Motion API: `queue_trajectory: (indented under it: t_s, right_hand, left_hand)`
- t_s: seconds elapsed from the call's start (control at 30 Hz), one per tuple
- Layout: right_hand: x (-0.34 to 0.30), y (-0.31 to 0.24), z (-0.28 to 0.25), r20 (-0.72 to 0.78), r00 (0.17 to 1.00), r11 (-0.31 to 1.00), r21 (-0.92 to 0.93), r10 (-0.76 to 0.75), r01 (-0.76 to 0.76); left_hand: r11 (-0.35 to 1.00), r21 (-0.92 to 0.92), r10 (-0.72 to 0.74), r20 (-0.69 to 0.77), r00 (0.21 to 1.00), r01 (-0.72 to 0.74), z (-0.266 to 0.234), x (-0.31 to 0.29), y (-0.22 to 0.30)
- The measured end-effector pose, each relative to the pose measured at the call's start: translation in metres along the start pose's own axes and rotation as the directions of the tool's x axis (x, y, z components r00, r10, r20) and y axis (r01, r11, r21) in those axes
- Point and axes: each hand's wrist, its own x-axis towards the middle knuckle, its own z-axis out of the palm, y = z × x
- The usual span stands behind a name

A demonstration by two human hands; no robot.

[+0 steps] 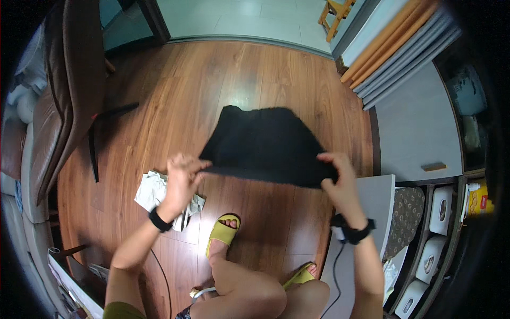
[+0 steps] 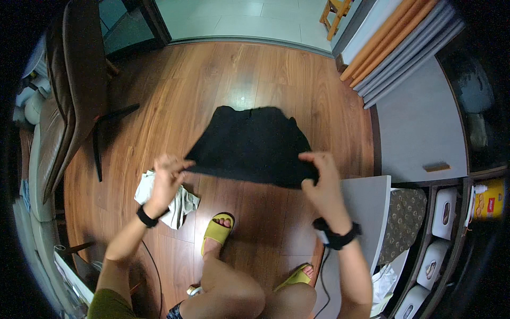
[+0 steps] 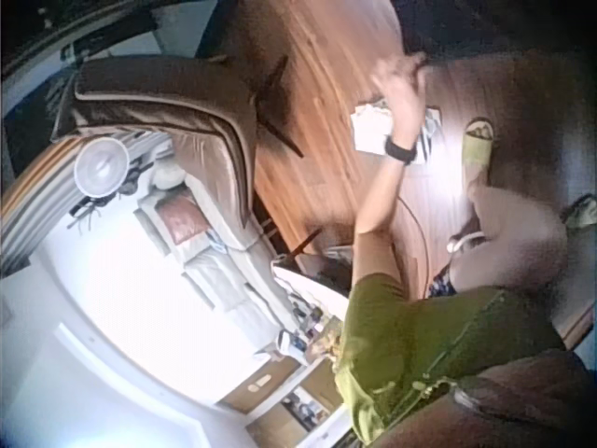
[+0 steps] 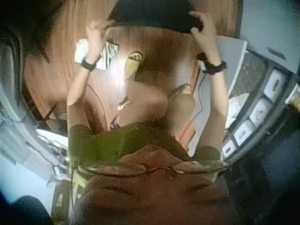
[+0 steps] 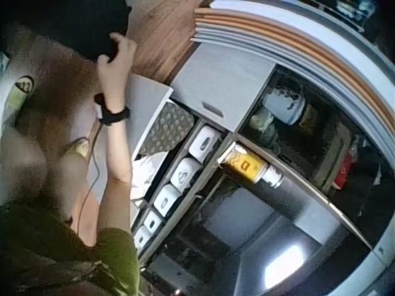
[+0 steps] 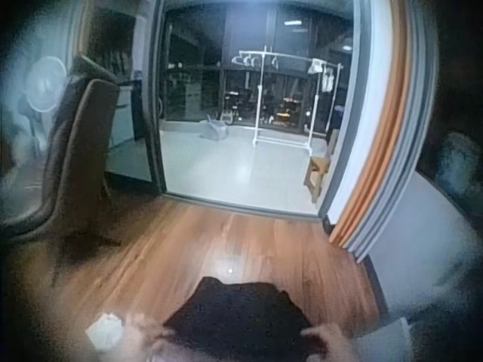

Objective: The person folds several pieces of clothing by hand and organizes them into different dresser drawers.

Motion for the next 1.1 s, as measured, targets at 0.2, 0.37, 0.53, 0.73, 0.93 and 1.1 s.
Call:
queue_trajectory:
  t_s: [0.2,0.37,0.53,0.73,0.93,1.1]
  right_hand:
    - [-0.08,0.137,0.134,0.15,0.944,0.955,-0.006,0.293,-0.296]
    - [-0.125,0.191,0.163,0.259,0.918,0.953,-0.037,0.299,-0.3]
    - [-0.14,0.155,0.162,0.441,0.879,0.982,-0.04,0.183,-0.185]
    - [-0.166,0.145,0.172,0.561,0.76,0.942,-0.253,0.327,-0.219]
    - [-0.087,0.177,0.176,0.303,0.911,0.941,-0.275,0.281,-0.198]
    - [0.014,0.21,0.211,0.261,0.796,0.83,-0.04,0.546,-0.556]
  left_hand:
    - [0.956,-0.128,-0.242,0.169,0.955,0.264,0.163,-0.103,-0.089]
    - [0.95,-0.085,-0.267,0.281,0.922,0.302,0.195,-0.13,-0.096]
    - [0.972,-0.04,-0.214,0.237,0.948,0.23,0.173,-0.144,-0.095]
    - [0.949,-0.042,-0.253,0.487,0.836,0.311,0.165,-0.171,-0.087]
    - [0.871,-0.229,-0.342,0.353,0.871,0.434,0.183,-0.093,-0.095]
    - [0.858,-0.305,-0.37,0.188,0.91,0.413,0.254,0.016,-0.124]
